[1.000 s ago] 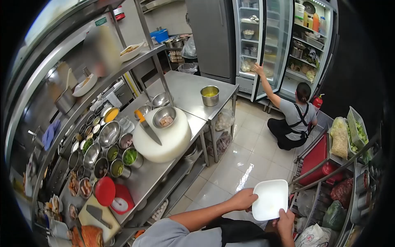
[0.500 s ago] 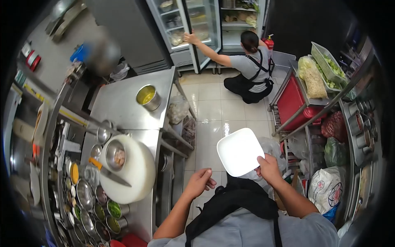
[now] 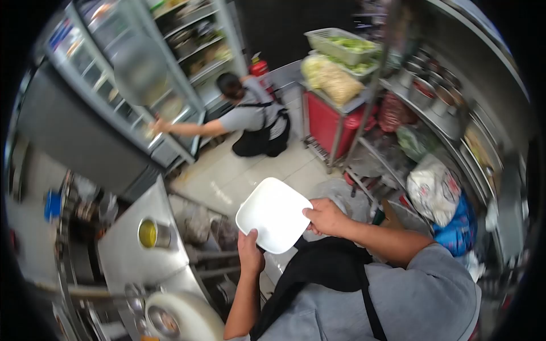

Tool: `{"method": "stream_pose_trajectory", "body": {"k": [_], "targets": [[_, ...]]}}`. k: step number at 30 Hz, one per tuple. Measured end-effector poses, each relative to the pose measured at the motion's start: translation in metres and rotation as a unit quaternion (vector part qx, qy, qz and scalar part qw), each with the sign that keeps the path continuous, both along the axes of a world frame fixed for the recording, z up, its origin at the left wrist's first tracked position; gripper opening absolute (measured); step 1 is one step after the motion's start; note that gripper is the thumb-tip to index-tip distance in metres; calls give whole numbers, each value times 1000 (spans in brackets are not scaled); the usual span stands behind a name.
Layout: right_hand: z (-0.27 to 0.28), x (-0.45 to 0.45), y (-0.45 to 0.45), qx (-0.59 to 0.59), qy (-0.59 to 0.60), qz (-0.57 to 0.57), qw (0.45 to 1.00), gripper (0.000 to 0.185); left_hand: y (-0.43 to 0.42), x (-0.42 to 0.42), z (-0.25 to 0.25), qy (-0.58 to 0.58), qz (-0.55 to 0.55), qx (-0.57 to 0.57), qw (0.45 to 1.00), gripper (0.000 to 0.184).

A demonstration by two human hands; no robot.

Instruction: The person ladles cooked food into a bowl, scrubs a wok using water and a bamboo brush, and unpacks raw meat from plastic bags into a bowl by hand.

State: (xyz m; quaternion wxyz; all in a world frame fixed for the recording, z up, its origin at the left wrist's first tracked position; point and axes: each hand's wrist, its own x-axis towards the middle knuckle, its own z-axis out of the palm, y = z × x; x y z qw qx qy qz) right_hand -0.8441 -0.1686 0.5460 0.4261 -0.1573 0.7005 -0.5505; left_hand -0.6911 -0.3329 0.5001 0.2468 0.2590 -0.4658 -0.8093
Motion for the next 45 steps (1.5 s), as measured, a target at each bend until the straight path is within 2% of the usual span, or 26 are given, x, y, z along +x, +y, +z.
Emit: {"method": "stream_pose_trajectory", "body": {"k": [5,7,8,10,11,12,13,15,17,19,21,23,25,26,28,29,32,33,35,36,37,39,40,41,43,45], "targets": [[-12,20,76,-14,33,-105,994,30,18,-30,-33,-47,-148,-52,986,55],[-15,24,126,48,180,-164,969,41,40,-37,-37,-63,-162,36,984,55],[-22,18,160,95,288,-210,929,45,49,-35,-35,-73,-180,28,981,53],[-17,1,244,225,357,-321,848,47,62,-29,-31,-62,-212,20,975,49],[9,-1,281,295,375,-394,786,46,72,-27,-21,-66,-217,26,974,48],[-4,-13,338,337,405,-477,703,41,76,-27,-23,-83,-224,15,971,48],[4,-21,385,360,416,-535,641,50,78,-29,-24,-100,-229,3,968,48],[-13,-37,479,318,371,-682,545,63,97,-45,-19,-98,-242,3,965,48],[-20,-45,539,308,354,-740,482,72,117,-68,-20,-95,-250,7,963,48],[11,-41,550,319,382,-742,448,78,139,-99,-25,-112,-273,-17,955,47],[37,-36,559,386,387,-653,525,86,180,-133,-5,-90,-292,-15,952,47],[47,-39,573,431,418,-591,539,82,217,-164,2,-69,-303,-34,950,50],[62,-44,583,488,501,-461,546,62,256,-193,9,-54,-298,-40,952,52],[68,-49,592,490,503,-461,543,62,276,-205,15,-50,-308,-45,949,53],[81,-58,611,462,610,-327,554,35,312,-228,23,-42,-319,-47,946,53],[90,-66,617,463,613,-327,550,35,327,-238,26,-42,-332,-20,942,51],[128,-93,631,348,673,-270,594,17,365,-260,34,-30,-365,8,930,48],[140,-99,633,348,674,-270,593,17,372,-266,37,-22,-388,6,921,48],[154,-108,638,355,660,-162,641,18,382,-270,45,-23,-403,4,915,48],[154,-112,645,389,630,-141,657,38,384,-277,47,-22,-421,-4,907,48],[154,-107,639,391,631,-144,654,38,383,-281,45,-20,-423,-4,906,48],[150,-77,619,539,558,-16,631,60,375,-275,35,-35,-435,-52,898,47],[142,-74,618,607,490,6,626,82,371,-275,28,-41,-434,-47,899,47],[138,-74,619,612,486,5,624,82,368,-277,22,-40,-439,-45,897,47],[133,-73,624,585,441,-38,679,68,366,-279,13,-57,-426,-23,902,48],[125,-73,629,572,478,-35,665,61,367,-282,10,-46,-421,-4,906,48]]}}
